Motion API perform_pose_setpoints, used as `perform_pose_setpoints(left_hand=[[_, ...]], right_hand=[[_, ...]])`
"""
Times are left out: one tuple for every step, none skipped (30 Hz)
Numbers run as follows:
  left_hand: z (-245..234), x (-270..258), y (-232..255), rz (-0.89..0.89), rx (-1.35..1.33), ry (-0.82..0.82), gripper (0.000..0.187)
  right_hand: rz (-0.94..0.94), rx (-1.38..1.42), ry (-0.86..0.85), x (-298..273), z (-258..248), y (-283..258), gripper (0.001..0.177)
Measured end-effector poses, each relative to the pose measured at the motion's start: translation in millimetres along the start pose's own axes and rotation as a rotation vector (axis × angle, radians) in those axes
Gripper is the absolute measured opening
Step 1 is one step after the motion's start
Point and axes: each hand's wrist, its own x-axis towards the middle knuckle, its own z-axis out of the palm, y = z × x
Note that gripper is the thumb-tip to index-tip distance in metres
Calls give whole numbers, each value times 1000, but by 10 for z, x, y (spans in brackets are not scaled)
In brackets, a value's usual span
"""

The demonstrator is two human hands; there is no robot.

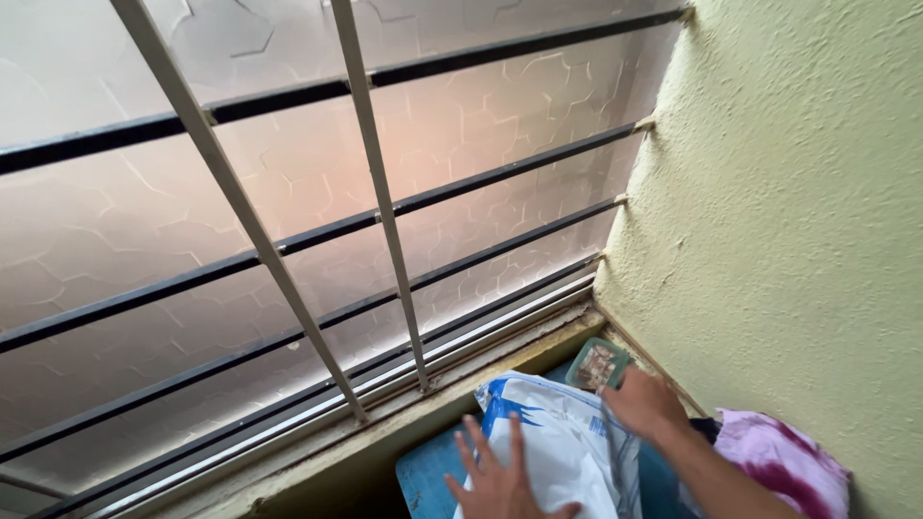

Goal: The person organizes items on a balcony by moving a plastic bag and a container of food onto a blue table. They then pick up a white cloth from a beige chair, move a red stool, and place the cloth on the table.

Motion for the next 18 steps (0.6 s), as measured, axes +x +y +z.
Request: perform_pose_setpoints(left_hand=[[-4, -18, 86, -11, -15, -28, 136], [34, 10, 157, -21, -31, -56, 135], [100, 96, 237, -28, -44, -80, 134], [211, 210, 324, -57, -59, 21, 117], [368, 330, 380, -89, -73, 119, 100], [532, 471, 409, -122, -87, 217, 84], [689, 622, 395, -112, -78, 273, 78], [839, 772, 373, -100, -69, 328, 72], [988, 905, 350, -88, -58, 383, 67], [1137, 1017, 345, -95, -43, 583, 63], [1271, 1121, 372, -96, -30, 783, 61], [1390, 1213, 385, -97, -18, 984, 59], [1476, 1321, 391, -80, -10, 1106, 49], [1549, 1423, 391, -64, -2, 1228, 39], [1628, 1502, 379, -46, 7, 1347, 29], [1687, 1587, 347, -1, -14, 1303, 29], [1729, 1667, 318, 44, -38, 1257, 29], [1766, 1722, 294, 88, -61, 1210, 28]], right_hand=[[-17, 35, 54, 163, 55, -2, 53], [-34, 71, 108, 326, 149, 9, 57], [-15, 94, 109, 503, 244, 27, 60], [5, 117, 110, 697, 331, 48, 64], [23, 139, 105, 875, 452, 70, 69], [2, 136, 98, 1054, 567, 96, 72], [-17, 136, 87, 1227, 684, 111, 77], [-37, 136, 77, 1386, 797, 113, 81], [-51, 105, 65, 1518, 911, 89, 87], [-66, 74, 52, 1616, 1004, 45, 94], [-79, 42, 45, 1672, 1046, 15, 101], [-36, 17, 12, 1663, 1077, -30, 107], [4, -8, -16, 1624, 1080, -121, 112], [43, -33, -44, 1556, 1056, -221, 118], [107, 1, -53, 1473, 1006, -295, 117], [171, 34, -62, 1399, 942, -359, 117], [237, 66, -70, 1334, 876, -397, 118], [235, 59, -54, 1283, 838, -435, 114]])
